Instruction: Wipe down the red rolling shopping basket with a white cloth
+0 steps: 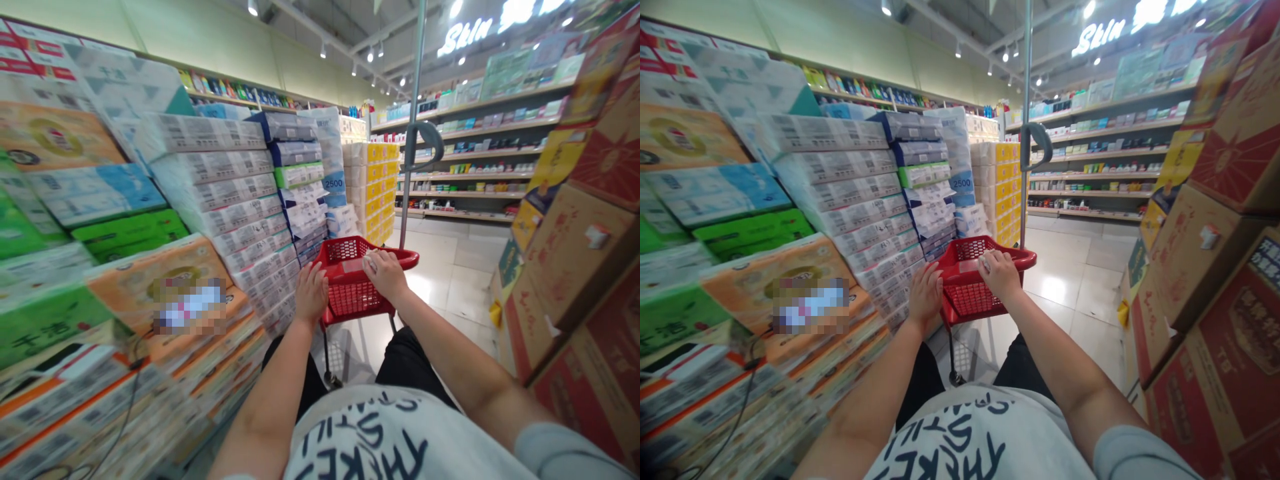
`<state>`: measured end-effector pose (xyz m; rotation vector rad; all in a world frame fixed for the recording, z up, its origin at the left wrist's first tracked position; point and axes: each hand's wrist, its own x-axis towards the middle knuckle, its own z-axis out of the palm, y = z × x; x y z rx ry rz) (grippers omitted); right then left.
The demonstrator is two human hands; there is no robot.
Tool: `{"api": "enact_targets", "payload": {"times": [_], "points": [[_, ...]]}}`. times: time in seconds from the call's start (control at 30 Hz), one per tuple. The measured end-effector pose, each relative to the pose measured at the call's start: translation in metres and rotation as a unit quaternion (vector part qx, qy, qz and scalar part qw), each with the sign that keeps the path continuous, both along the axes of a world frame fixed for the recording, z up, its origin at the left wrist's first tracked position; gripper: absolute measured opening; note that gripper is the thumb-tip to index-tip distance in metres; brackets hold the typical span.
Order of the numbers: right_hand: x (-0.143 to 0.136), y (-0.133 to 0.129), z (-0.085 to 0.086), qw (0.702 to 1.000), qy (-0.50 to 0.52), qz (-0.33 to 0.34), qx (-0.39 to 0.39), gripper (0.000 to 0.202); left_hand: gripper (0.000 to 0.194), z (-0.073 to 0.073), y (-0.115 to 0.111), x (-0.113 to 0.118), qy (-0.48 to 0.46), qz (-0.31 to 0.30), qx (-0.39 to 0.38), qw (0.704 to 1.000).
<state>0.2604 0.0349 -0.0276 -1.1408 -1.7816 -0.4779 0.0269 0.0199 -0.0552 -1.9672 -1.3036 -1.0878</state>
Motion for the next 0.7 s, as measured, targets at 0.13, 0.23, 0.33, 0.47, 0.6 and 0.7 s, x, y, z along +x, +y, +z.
{"api": "enact_targets", "payload": {"times": [0.13, 0.23, 0.33, 0.47, 0.6, 0.7], "points": [[-0.017, -0.013, -0.005, 0.999, 0.013, 0.047, 0.024, 0.028, 0.030, 0.010, -0.006, -0.012, -0.028, 0.050, -0.023, 0.998], [-0.032, -0.022, -0.006, 0.997, -0.003, 0.075, 0.022, 0.031, 0.032, 0.017, -0.008, -0.010, -0.044, 0.093, -0.026, 0.994], [-0.045, -0.028, -0.005, 0.991, -0.071, 0.114, 0.021, 0.033, 0.039, 0.018, -0.004, -0.007, -0.029, 0.079, -0.054, 0.995], [-0.057, -0.031, 0.002, 0.982, -0.128, 0.141, 0.001, 0.036, 0.043, 0.013, 0.003, -0.008, -0.036, 0.078, -0.070, 0.994], [-0.063, -0.028, 0.008, 0.988, -0.101, 0.111, -0.041, 0.034, 0.045, 0.008, 0.005, -0.009, -0.050, 0.080, -0.062, 0.994], [-0.062, -0.031, -0.001, 0.988, -0.106, 0.110, -0.010, 0.035, 0.045, 0.004, 0.004, -0.006, -0.063, 0.075, -0.049, 0.994]]}}
